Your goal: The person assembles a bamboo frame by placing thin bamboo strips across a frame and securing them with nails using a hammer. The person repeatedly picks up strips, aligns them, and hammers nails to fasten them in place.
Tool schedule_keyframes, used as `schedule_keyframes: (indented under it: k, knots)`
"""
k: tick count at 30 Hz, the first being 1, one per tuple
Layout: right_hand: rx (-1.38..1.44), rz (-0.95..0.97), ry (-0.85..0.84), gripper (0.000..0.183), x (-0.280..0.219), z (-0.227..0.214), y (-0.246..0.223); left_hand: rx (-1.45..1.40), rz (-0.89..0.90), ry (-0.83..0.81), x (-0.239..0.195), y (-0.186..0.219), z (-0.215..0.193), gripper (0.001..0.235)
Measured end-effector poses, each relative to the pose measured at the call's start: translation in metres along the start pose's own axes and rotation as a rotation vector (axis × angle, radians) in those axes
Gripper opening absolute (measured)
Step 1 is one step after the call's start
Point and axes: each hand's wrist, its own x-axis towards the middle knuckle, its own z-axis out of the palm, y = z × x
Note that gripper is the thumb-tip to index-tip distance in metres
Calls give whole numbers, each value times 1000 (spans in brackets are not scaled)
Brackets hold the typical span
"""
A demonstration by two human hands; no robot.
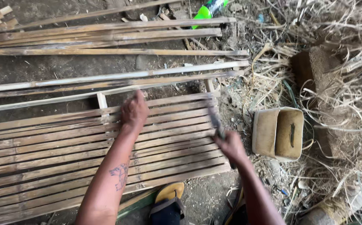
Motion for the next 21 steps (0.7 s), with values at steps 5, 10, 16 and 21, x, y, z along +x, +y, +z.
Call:
schedule_keyframes:
  k: [5,10,16,21]
  knots:
    - [428,35,411,31,98,-27,-33,19,21,68,-4,-7,3,22]
    - [664,43,386,16,123,-23,-46,-100,16,219,-10,-3,4,23]
    - [562,58,504,15,130,-11,-53,-376,362,442,-3,64,9,21]
    - [630,-40,529,17,130,-5,-41,-779,398,207,11,181,43,10]
